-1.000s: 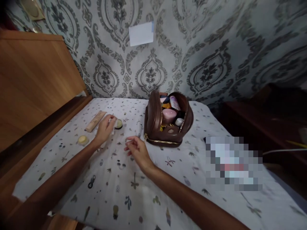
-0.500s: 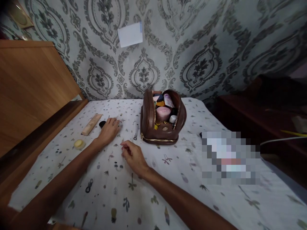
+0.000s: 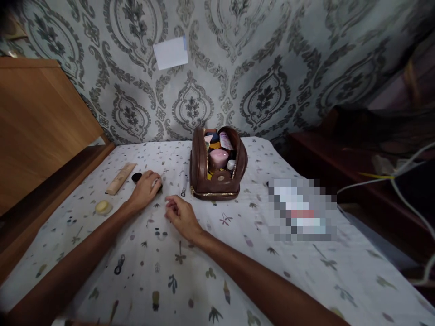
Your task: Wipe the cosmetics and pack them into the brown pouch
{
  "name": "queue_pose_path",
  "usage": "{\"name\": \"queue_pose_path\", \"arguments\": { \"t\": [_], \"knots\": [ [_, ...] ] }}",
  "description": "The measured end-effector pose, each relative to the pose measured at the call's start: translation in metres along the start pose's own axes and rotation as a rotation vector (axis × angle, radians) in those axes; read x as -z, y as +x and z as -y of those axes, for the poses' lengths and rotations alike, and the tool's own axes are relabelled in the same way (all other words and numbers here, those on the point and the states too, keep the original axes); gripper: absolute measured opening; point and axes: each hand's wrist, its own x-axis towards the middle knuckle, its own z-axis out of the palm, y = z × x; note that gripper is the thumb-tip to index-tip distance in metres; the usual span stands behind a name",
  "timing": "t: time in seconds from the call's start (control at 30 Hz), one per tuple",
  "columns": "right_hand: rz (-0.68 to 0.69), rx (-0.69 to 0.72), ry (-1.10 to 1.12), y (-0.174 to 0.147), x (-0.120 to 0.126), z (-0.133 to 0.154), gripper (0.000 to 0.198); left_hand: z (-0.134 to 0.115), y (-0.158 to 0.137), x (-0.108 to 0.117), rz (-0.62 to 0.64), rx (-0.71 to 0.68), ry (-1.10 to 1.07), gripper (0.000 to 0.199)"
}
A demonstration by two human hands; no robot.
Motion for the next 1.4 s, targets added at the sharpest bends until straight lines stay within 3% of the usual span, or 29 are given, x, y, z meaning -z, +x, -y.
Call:
{"name": "queue_pose_path", "arguments": {
  "t": [0.1,0.23,0.37,0.53,0.8,0.97,1.1,1.2,1.4],
  "knots": [
    [0.008,0.021,-0.032,0.0,0.001,0.002,0.041,-0.024,-0.019,0.011,-0.048,-0.028,-0.254,0.025],
    [0.024,0.073,-0.109,0.0,0.003,0.006,0.048,-0.051,-0.037,0.019,-0.065,-0.035,-0.372,0.026],
    [0.04,0.047,-0.112,0.0,0.004,0.006,0.046,-0.058,-0.043,0.016,-0.088,0.047,-0.463,0.031],
    [0.083,0.023,-0.078,0.001,0.003,-0.002,0.053,-0.057,-0.047,0.013,-0.124,0.146,-0.728,0.045],
    [0.146,0.008,0.046,-0.007,0.001,0.004,0.071,-0.054,-0.047,0.015,-0.102,0.472,-1.056,0.058],
    [0.141,0.026,0.102,-0.011,-0.001,0.009,0.063,-0.054,-0.045,0.01,-0.184,0.722,-1.243,0.058],
    [0.106,0.114,0.081,-0.008,-0.001,0.005,0.051,-0.058,-0.046,0.006,-0.258,0.84,-1.343,0.06],
    [-0.006,0.224,0.011,-0.007,-0.001,0.003,0.045,-0.06,-0.05,0.003,-0.204,0.81,-1.309,0.059],
    [-0.183,0.366,-0.264,-0.009,0.0,0.006,0.037,-0.061,-0.055,0.003,-0.103,0.625,-1.123,0.066]
  ]
}}
